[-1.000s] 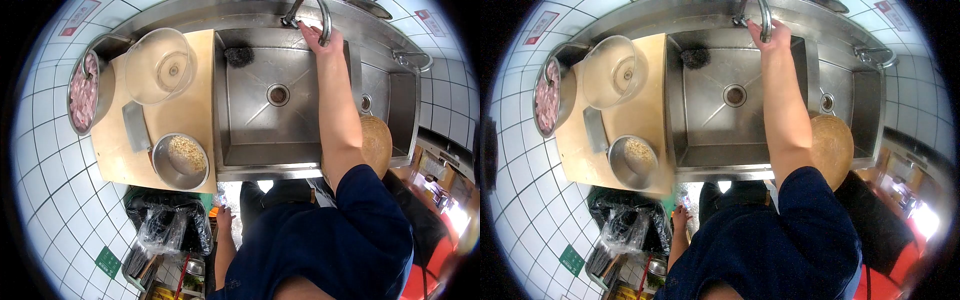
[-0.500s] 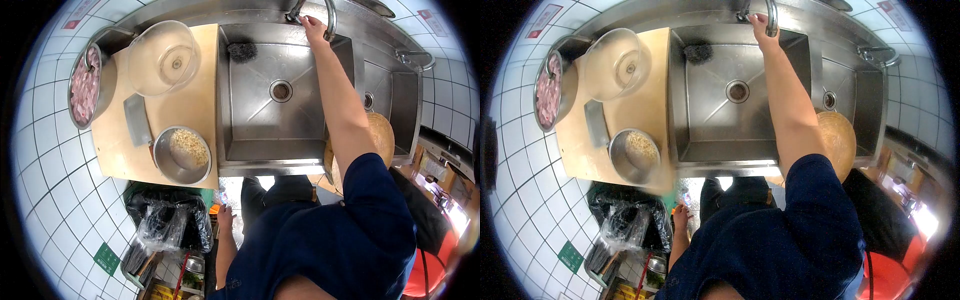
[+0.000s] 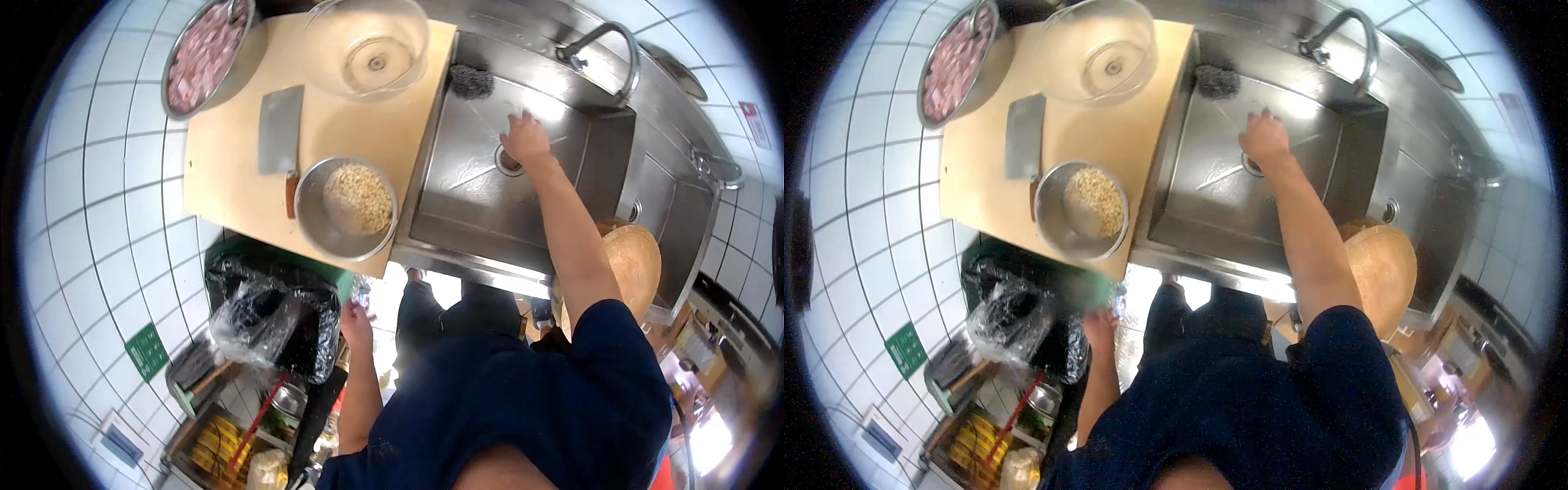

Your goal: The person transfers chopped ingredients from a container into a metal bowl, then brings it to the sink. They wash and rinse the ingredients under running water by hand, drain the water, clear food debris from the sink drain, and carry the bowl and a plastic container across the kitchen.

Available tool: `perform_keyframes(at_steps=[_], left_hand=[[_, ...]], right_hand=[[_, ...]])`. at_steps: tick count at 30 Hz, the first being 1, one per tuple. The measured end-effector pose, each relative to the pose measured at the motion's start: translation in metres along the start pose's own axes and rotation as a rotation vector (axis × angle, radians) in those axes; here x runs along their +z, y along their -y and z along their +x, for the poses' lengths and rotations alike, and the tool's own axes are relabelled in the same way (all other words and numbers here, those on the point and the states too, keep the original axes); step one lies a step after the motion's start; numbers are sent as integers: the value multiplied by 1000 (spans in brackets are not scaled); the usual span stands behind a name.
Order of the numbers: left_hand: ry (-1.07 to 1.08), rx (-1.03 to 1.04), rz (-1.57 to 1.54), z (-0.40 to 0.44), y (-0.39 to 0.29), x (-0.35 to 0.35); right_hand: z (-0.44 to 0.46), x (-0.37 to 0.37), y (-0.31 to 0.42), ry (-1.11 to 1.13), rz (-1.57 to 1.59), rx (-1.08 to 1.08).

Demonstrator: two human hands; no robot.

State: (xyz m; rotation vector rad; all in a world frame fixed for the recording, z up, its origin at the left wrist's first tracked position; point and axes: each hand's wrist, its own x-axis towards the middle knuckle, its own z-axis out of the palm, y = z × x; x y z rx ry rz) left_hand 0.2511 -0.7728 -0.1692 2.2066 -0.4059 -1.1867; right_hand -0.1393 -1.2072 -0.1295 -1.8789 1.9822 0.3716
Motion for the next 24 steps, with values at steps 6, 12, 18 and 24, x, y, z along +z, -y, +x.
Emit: perform_keyframes(at_steps=[6,12,18,24], left_hand=[[-94,178,-596,-13,-163,14],[151,77,-562,16,-218,27],[210,111,-614,30,-217,18],[246,184,-558,20,-218,-37]], right_hand=[[-26,-90,105,-893,327,-872],[-4,-94,159,-683,-51,-910],[-42,-97,157,-549,374,-856],[-105,-94,117,-180,1759,-339]])
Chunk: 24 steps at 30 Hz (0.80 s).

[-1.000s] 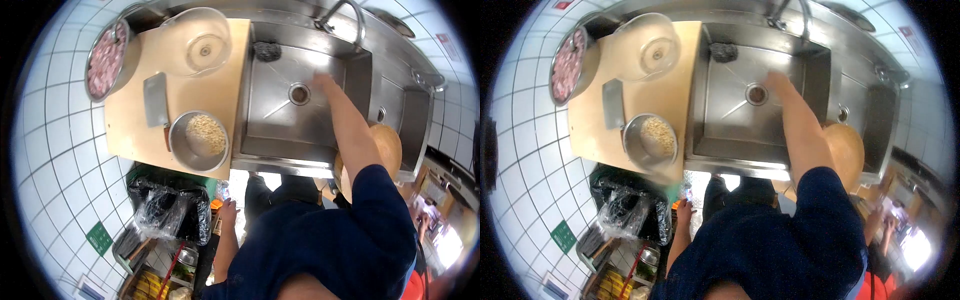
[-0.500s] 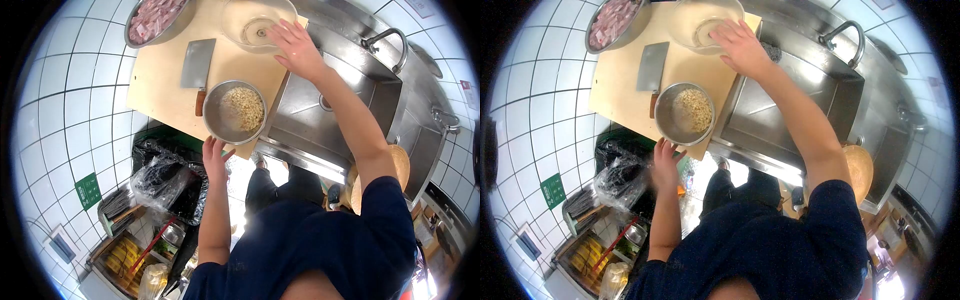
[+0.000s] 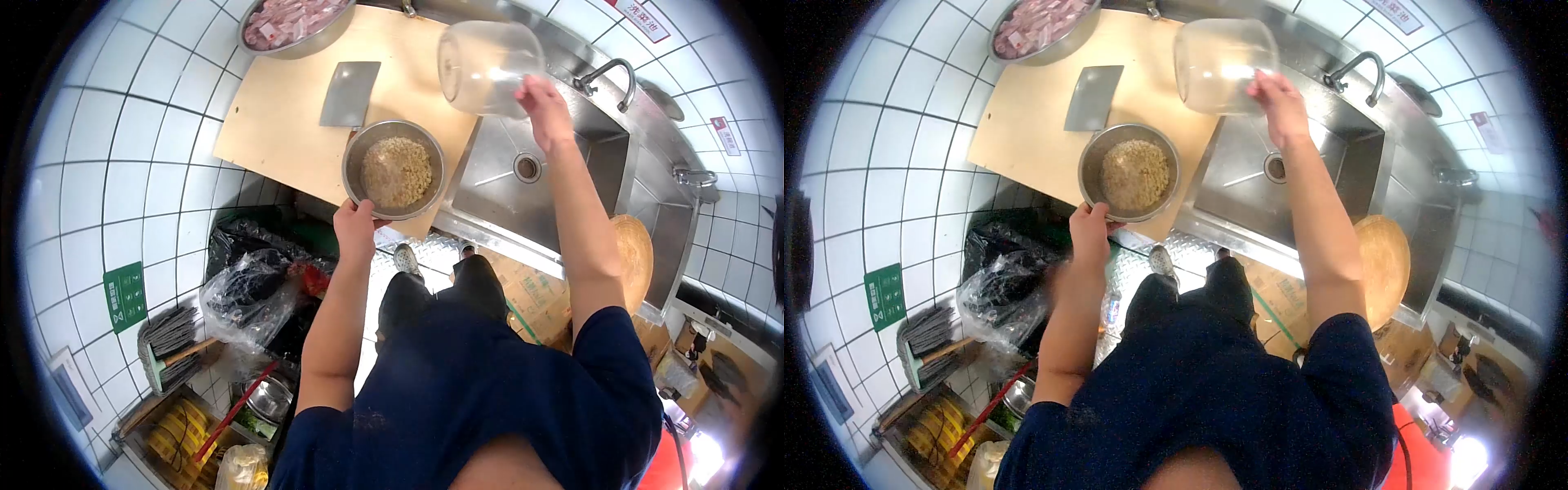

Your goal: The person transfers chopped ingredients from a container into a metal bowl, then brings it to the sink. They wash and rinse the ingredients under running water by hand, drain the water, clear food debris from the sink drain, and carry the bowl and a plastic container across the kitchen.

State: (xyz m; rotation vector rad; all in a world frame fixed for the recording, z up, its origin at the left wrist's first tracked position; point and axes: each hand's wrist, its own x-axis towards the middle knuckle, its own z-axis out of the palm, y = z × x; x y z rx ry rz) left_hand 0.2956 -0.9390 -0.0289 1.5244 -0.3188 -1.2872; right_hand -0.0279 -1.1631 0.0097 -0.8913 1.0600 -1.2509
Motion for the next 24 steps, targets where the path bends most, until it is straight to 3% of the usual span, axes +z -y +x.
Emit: perform_keyframes(at_steps=[4,7,14,20,22,24], left_hand=[[26,44,20,-14,-17,-32],[35,72,-13,-22,-17,-57],[-96,92,-59,-66,-11,-109],[-244,126,-183,-127,35,-145],[-360,148,-38,-166,31,-144],[-429,122,-146,-191,57,-147]], right_hand=[[-17,-41,-17,49,671,172],[-37,-44,-26,-206,934,155],[-63,-41,-41,-155,975,-3],[-34,-55,-23,-121,913,40],[-30,-51,-7,-78,952,46],[-28,-49,1,73,909,21]])
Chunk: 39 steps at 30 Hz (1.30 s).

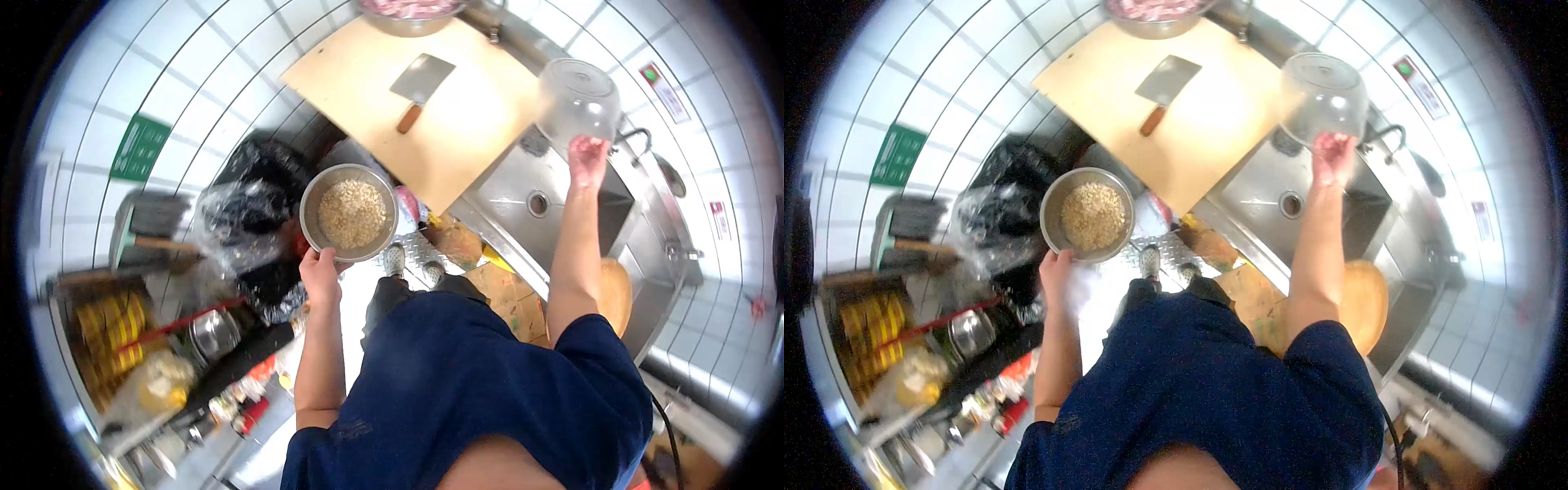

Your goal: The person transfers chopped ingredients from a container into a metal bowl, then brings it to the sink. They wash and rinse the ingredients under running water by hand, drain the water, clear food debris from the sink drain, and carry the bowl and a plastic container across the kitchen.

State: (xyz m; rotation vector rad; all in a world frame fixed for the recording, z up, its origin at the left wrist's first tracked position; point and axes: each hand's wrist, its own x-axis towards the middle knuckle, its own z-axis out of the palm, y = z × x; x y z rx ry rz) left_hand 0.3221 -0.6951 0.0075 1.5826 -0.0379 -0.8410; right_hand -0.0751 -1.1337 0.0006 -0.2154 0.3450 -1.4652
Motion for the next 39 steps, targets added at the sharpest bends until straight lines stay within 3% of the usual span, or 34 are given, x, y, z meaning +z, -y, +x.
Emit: perform_keyframes(at_steps=[2,4,5,7,8,10,11,12,13,15,18,19,22,25,28,30,32,34,36,39], left_hand=[[-99,-19,-52,-31,14,-15],[-160,254,353,-65,34,-29],[-206,227,288,-80,42,-33],[-346,15,-119,-111,60,-42],[-432,-78,-279,-123,67,-45],[-456,-52,-362,-148,102,-67],[-511,-64,-389,-163,113,-75],[-560,-68,-420,-176,122,-81],[-599,-57,-462,-190,129,-86],[-688,-68,-488,-220,145,-90],[-800,-44,-580,-261,162,-108],[-839,-39,-609,-275,169,-116],[-938,-11,-697,-312,204,-142],[-1032,-1,-780,-362,230,-174],[-1140,30,-822,-415,258,-212],[-1217,11,-833,-446,291,-239],[-1263,-2,-865,-475,322,-270],[-1302,2,-896,-503,353,-300],[-1338,-11,-903,-534,372,-326],[-1393,-16,-929,-567,392,-356]], right_hand=[[16,-14,3,131,7,74],[33,-31,7,125,-6,194],[26,-16,1,2,-22,214],[36,-25,-3,120,-57,284],[71,-53,3,286,122,507],[89,-57,-12,388,-13,560],[100,-58,-27,389,71,667],[110,-56,-49,202,-22,528],[90,-34,-74,260,-133,450],[100,-25,-99,521,77,883],[56,35,-164,341,-115,685],[50,47,-182,530,-19,991],[-12,93,-245,370,-127,1008],[-139,144,-287,527,-644,890],[-247,146,-331,1043,-765,978],[-378,184,-337,1623,-1284,746],[-491,192,-348,1823,-1361,817],[-576,172,-364,2030,-1234,857],[-646,149,-375,2320,-1196,703],[-743,136,-377,2519,-1110,644]])
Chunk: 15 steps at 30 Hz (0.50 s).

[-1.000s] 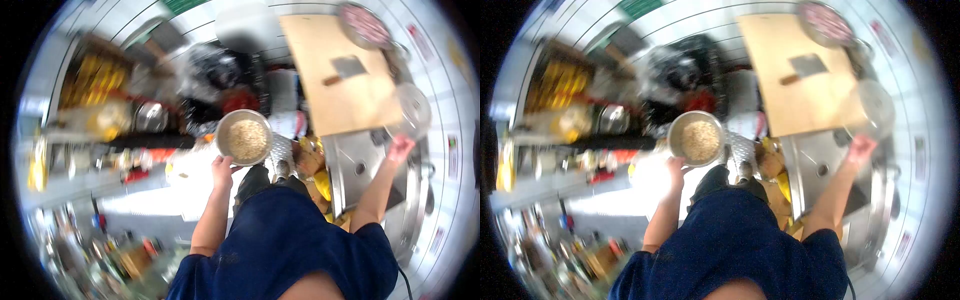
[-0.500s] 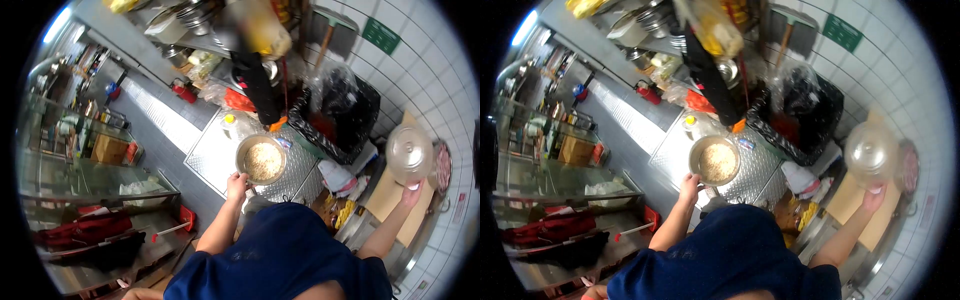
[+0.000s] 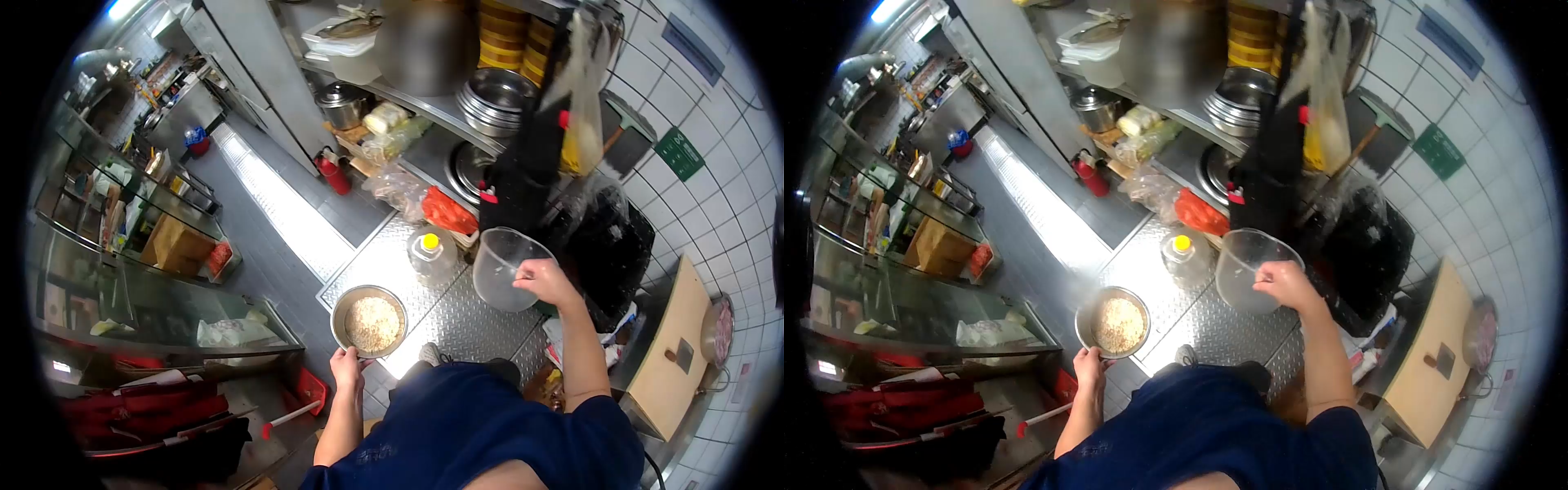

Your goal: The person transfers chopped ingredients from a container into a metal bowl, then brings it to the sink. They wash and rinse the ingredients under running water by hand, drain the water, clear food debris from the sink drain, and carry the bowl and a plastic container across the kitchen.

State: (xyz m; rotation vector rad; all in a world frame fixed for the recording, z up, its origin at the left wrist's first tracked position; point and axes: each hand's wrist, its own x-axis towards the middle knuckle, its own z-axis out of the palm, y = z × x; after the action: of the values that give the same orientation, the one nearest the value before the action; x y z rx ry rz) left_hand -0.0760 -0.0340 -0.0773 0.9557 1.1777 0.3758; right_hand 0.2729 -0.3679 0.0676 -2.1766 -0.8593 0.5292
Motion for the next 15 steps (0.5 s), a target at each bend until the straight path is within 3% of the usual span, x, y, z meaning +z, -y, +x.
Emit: perform_keyframes(at_steps=[5,11,15], left_hand=[[-78,34,-99,33,-25,-42],[-203,4,-194,68,-33,-66],[-255,-12,-251,89,-45,-71]], right_hand=[[78,59,73,-7,-214,-359],[148,91,118,29,-469,-382],[210,126,101,40,-419,-458]])
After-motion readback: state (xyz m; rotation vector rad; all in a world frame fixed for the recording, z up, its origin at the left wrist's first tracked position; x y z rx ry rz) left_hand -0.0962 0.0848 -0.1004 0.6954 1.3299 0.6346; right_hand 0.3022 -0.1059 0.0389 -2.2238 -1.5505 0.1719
